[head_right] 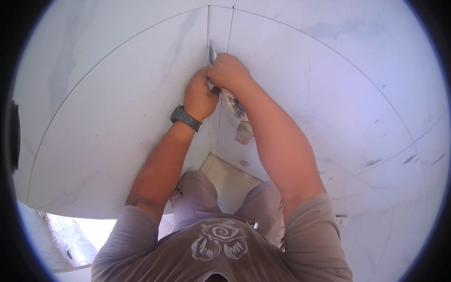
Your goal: The person walks through a construction site, picks up a trowel, and applies grout to the ceiling tiles using the trowel. They smooth the grout along the tile seams and wipe excess material with their hand.
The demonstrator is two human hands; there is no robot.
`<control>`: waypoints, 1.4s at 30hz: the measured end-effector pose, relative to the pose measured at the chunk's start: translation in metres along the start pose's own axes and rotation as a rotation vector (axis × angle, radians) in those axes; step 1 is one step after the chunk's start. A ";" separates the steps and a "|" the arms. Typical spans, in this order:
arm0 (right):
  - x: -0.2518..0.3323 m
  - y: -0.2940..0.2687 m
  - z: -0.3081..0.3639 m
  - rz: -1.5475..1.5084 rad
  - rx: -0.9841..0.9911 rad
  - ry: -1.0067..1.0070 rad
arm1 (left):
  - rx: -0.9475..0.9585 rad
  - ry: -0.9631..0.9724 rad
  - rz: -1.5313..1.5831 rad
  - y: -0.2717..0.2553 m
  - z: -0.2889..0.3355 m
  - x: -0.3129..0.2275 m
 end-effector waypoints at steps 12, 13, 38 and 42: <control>0.002 0.011 -0.007 0.025 0.044 0.097 | 0.067 -0.157 0.026 0.002 0.007 0.007; -0.001 0.012 -0.005 0.045 0.088 0.151 | 0.053 -0.138 0.021 0.002 0.008 0.007; -0.047 -0.020 0.124 -0.120 0.066 0.325 | 0.212 -0.013 0.255 0.057 0.103 -0.033; -0.044 -0.019 0.124 0.044 0.036 0.262 | 0.257 0.052 0.199 0.059 0.123 -0.036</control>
Point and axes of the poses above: each hand's wrist, its own z-axis away from the middle knuckle, its own y-axis out of the palm, x = y × z, the point moved 2 cm from there along -z, towards the middle knuckle, and after that the axes turned 2 degrees about x, right-handed, at the moved point
